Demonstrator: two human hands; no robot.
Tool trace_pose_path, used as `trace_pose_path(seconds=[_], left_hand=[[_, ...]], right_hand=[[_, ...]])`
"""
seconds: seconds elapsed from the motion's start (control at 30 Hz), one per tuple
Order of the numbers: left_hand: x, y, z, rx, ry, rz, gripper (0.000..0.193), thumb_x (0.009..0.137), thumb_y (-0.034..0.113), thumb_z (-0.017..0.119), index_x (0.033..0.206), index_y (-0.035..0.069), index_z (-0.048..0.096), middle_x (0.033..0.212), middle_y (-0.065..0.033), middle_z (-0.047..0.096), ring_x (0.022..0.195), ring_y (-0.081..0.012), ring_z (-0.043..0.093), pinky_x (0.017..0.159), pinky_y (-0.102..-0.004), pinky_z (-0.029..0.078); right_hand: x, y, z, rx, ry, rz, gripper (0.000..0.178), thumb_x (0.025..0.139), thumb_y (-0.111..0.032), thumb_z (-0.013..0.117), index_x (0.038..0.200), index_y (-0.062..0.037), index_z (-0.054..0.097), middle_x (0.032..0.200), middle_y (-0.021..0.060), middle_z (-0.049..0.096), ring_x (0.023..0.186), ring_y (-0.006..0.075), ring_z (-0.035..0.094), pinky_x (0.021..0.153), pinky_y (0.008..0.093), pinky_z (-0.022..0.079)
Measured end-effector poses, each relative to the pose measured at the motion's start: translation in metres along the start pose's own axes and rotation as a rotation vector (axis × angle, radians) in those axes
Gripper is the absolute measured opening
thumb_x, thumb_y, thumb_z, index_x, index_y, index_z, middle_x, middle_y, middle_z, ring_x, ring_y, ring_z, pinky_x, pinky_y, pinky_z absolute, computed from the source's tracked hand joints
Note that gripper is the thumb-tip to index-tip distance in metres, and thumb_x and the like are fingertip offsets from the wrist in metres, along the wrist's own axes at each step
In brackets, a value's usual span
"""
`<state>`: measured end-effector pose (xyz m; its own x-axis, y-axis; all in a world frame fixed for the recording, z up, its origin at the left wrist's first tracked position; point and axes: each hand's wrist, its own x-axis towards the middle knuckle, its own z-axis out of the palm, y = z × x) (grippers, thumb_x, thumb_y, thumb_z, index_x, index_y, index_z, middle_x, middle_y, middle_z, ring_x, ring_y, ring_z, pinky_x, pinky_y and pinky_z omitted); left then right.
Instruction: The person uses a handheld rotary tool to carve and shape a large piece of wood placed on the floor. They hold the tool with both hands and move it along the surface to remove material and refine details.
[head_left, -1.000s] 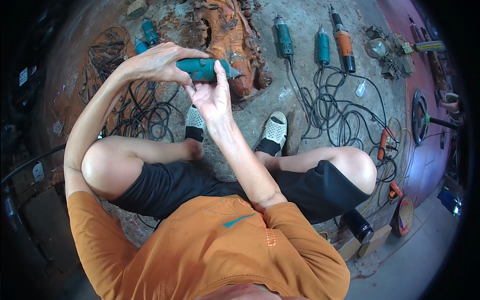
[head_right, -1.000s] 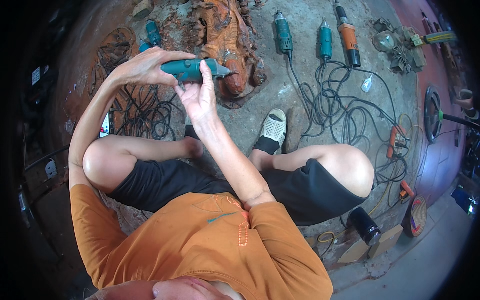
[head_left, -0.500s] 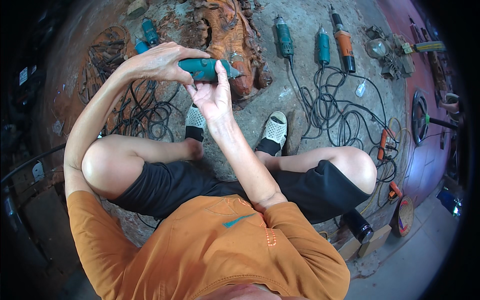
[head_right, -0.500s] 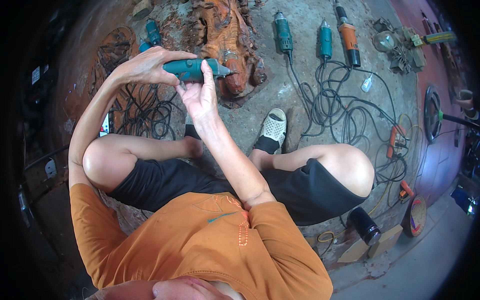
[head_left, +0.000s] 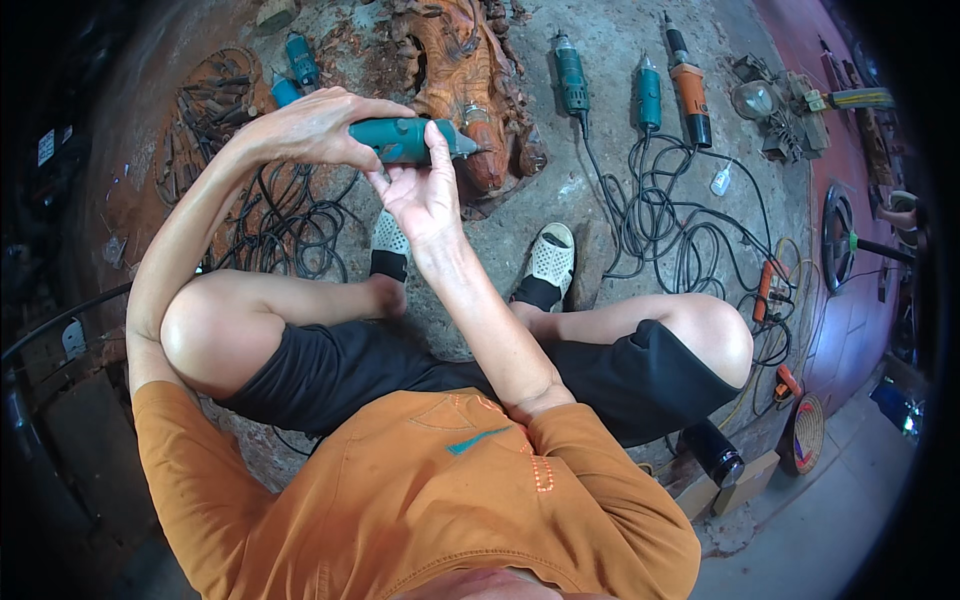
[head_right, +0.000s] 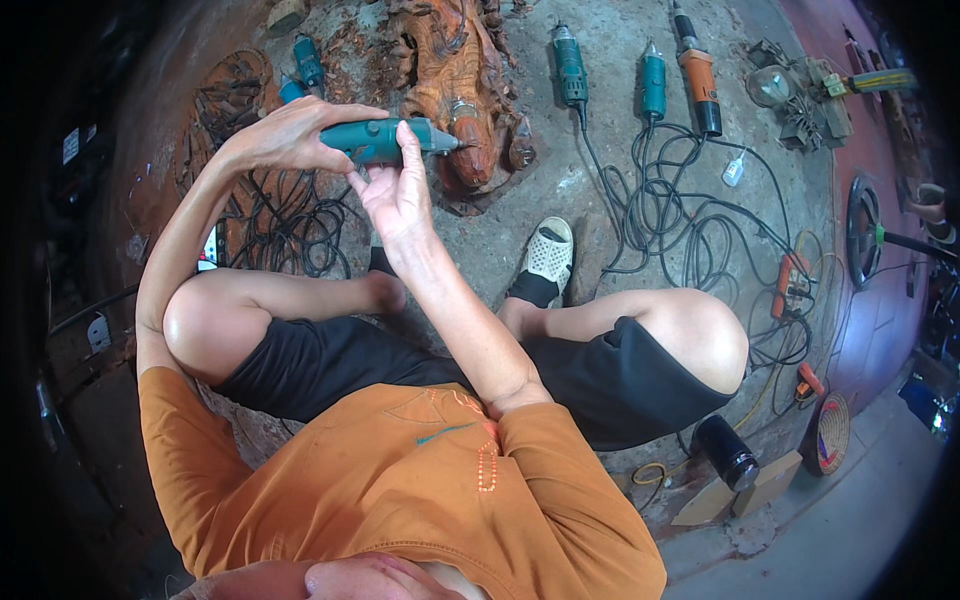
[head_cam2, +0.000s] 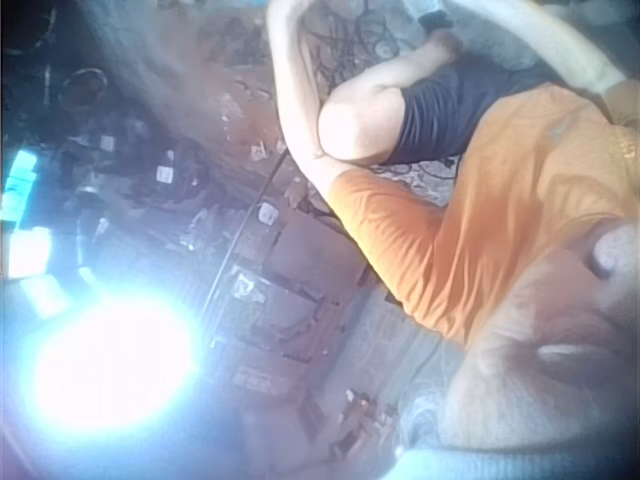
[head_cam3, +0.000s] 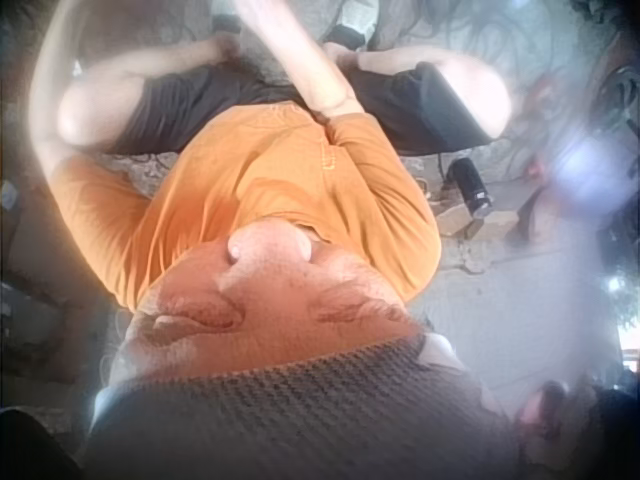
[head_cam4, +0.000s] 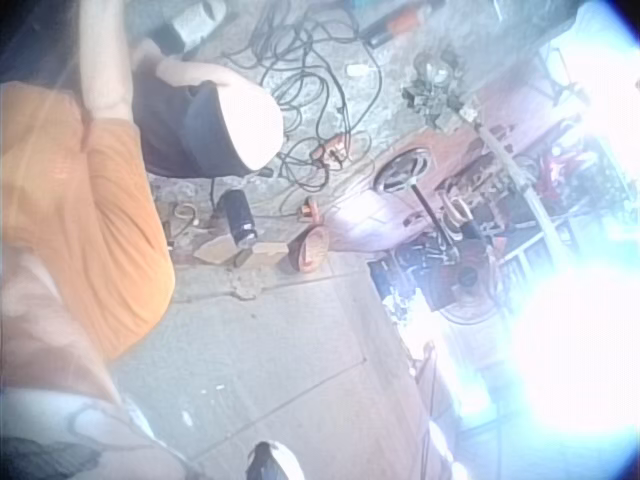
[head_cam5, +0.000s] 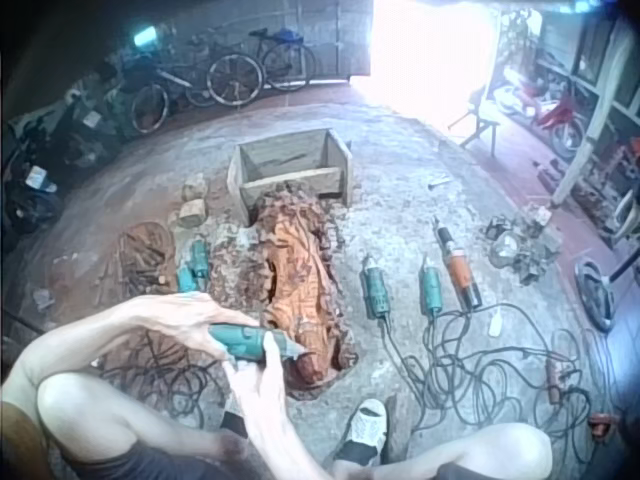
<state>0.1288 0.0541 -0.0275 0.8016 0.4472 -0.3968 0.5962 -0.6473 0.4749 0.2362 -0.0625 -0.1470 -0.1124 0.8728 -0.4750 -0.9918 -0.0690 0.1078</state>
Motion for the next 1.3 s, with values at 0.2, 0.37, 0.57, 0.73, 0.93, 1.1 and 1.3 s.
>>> trace_pose_path(seconds=[0.2,0.37,0.57,0.73,0.93,1.1,1.3], left_hand=[[-0.006,0.0,-0.003,-0.04,-0.019,-0.028,0.081,0.066,0.026,0.078,0.142,0.012,0.057,0.097,-0.0175,0.073,0.078,-0.0312,0.069,0.076,-0.0426,0.053],[-0.008,-0.008,0.001,-0.029,-0.054,-0.089,0.081,0.066,0.024,0.078,0.142,0.011,0.056,0.095,-0.0175,0.073,0.077,-0.0313,0.068,0.073,-0.043,0.052],[-0.014,-0.01,0.004,-0.046,-0.003,-0.06,0.081,0.065,0.023,0.077,0.143,0.011,0.056,0.088,-0.0166,0.071,0.071,-0.0296,0.066,0.068,-0.0419,0.051],[-0.017,-0.011,0.005,-0.074,0.036,-0.011,0.081,0.065,0.025,0.076,0.143,0.012,0.057,0.083,-0.0154,0.07,0.066,-0.0282,0.065,0.065,-0.0402,0.05],[-0.02,-0.019,0.008,-0.071,-0.033,-0.091,0.081,0.065,0.026,0.074,0.143,0.012,0.056,0.105,-0.016,0.073,0.079,-0.0311,0.069,0.075,-0.0427,0.054],[-0.022,-0.028,0.014,-0.083,0.008,-0.031,0.079,0.068,0.028,0.075,0.143,0.015,0.057,0.098,-0.0166,0.072,0.08,-0.0307,0.069,0.074,-0.0431,0.054],[-0.026,-0.031,0.016,-0.103,-0.001,-0.058,0.08,0.066,0.027,0.074,0.143,0.013,0.057,0.104,-0.0167,0.072,0.081,-0.031,0.068,0.077,-0.0422,0.055]], right_hand=[[-0.001,0.004,0.0,-0.003,-0.03,0.005,0.051,0.091,-0.037,0.076,0.131,-0.0156,0.053,0.133,0.0046,0.059,0.126,0.0231,0.056,0.108,0.055,0.045],[-0.001,0.007,0.0,-0.002,-0.023,0.007,0.05,0.091,-0.036,0.076,0.131,-0.015,0.053,0.133,0.0052,0.059,0.127,0.0232,0.056,0.107,0.0548,0.046],[0.001,0.009,-0.004,0.0,-0.039,0.032,0.053,0.092,-0.035,0.075,0.134,-0.0144,0.05,0.135,0.0071,0.057,0.128,0.0241,0.055,0.108,0.0544,0.046],[0.002,0.011,-0.007,0.002,-0.061,0.036,0.055,0.092,-0.035,0.075,0.136,-0.0136,0.049,0.135,0.008,0.057,0.129,0.0245,0.055,0.108,0.0546,0.047],[0.003,0.015,-0.009,-0.005,-0.066,0.041,0.054,0.093,-0.035,0.074,0.136,-0.0133,0.049,0.135,0.0078,0.057,0.129,0.0242,0.054,0.109,0.0544,0.046],[0.004,0.017,-0.011,-0.012,-0.072,0.055,0.053,0.094,-0.035,0.072,0.136,-0.0132,0.049,0.135,0.0074,0.057,0.13,0.0236,0.054,0.109,0.054,0.046],[0.007,0.021,-0.015,-0.03,-0.057,0.066,0.051,0.095,-0.036,0.071,0.135,-0.0127,0.049,0.136,0.0074,0.057,0.13,0.0236,0.054,0.108,0.0533,0.047]])
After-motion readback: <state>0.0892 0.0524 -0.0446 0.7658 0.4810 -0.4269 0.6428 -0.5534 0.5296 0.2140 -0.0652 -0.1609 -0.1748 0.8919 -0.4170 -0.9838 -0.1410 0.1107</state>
